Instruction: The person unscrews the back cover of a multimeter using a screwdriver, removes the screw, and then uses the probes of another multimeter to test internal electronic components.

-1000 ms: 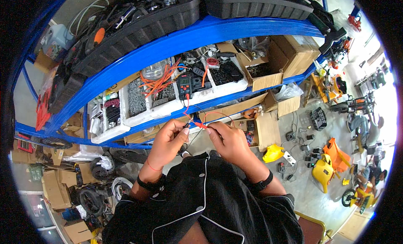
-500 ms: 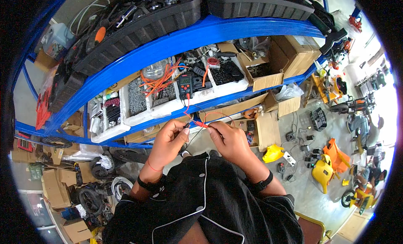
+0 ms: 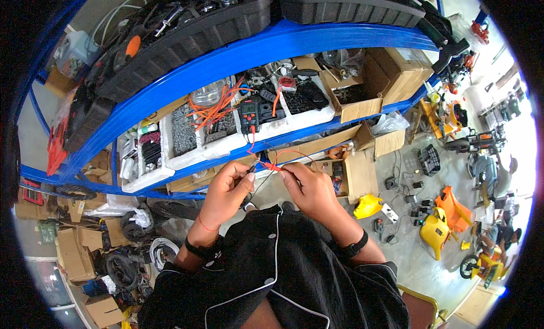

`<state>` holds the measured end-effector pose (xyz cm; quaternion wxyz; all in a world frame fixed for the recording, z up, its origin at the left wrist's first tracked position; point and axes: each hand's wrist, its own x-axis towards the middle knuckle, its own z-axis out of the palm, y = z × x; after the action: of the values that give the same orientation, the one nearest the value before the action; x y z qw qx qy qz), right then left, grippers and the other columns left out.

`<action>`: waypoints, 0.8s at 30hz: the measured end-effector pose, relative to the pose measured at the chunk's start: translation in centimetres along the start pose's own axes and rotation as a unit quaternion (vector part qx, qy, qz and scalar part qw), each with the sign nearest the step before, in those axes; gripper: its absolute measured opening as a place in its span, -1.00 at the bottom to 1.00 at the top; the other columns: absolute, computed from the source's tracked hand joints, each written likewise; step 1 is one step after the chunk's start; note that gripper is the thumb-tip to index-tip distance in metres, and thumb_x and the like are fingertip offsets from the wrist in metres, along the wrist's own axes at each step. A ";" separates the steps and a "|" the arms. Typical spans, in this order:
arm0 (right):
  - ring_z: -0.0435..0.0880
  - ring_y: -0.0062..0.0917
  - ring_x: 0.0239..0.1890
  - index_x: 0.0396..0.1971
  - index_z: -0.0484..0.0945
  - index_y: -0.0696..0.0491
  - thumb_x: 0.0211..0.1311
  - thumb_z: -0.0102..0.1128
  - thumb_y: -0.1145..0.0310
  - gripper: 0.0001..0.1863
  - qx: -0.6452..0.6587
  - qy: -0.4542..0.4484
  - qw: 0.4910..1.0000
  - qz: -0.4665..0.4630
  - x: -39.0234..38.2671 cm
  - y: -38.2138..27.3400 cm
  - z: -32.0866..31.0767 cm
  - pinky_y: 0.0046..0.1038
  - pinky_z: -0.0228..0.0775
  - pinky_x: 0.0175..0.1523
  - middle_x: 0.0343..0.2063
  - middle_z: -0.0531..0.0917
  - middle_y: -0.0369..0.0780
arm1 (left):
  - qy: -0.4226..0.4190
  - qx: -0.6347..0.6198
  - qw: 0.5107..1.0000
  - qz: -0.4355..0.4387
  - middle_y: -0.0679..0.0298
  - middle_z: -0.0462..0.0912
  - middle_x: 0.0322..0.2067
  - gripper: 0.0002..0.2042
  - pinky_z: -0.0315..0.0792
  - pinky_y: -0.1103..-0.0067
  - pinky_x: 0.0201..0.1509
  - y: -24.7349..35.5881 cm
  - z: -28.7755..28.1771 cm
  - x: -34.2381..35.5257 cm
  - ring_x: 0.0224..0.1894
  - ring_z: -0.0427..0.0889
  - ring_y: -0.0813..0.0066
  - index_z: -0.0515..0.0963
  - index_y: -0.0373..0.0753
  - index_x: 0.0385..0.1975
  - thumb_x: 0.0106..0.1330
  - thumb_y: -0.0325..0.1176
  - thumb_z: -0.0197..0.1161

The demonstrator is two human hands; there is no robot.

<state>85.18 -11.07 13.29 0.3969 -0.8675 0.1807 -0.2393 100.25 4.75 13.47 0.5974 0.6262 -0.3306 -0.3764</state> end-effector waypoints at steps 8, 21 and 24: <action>0.68 -0.13 -0.35 -0.20 0.60 0.10 0.30 0.19 0.28 -0.78 -0.005 0.001 1.000 0.005 0.1 0.1 0.0 -0.23 0.51 -0.30 -0.36 0.68 -0.08 | 0.000 -0.001 1.000 0.005 0.32 0.52 -0.38 -0.87 0.40 0.67 -0.22 0.0 0.0 0.2 -0.33 0.48 0.70 0.40 -0.36 -0.14 0.44 -0.46 0.13; 0.68 -0.12 -0.36 -0.22 0.60 0.10 0.30 0.19 0.28 -0.79 -0.010 0.002 1.000 0.016 0.2 -0.1 -0.2 -0.22 0.50 -0.31 -0.38 0.67 -0.08 | 0.004 -0.018 1.000 0.007 0.38 0.53 -0.37 -0.91 0.35 0.70 -0.29 0.2 0.2 0.3 -0.35 0.44 0.76 0.40 -0.34 -0.20 0.41 -0.49 0.14; 0.68 -0.12 -0.36 -0.22 0.60 0.11 0.30 0.19 0.28 -0.79 -0.006 0.004 1.000 0.012 0.1 0.0 -0.2 -0.22 0.50 -0.31 -0.37 0.67 -0.07 | 0.001 -0.022 1.000 0.005 0.37 0.53 -0.37 -0.91 0.35 0.71 -0.29 0.5 0.3 0.2 -0.35 0.44 0.76 0.40 -0.34 -0.20 0.41 -0.49 0.14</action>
<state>85.19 -11.26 13.45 0.3938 -0.8665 0.1946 -0.2372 100.09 4.37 13.94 0.6133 0.6114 -0.3245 -0.3805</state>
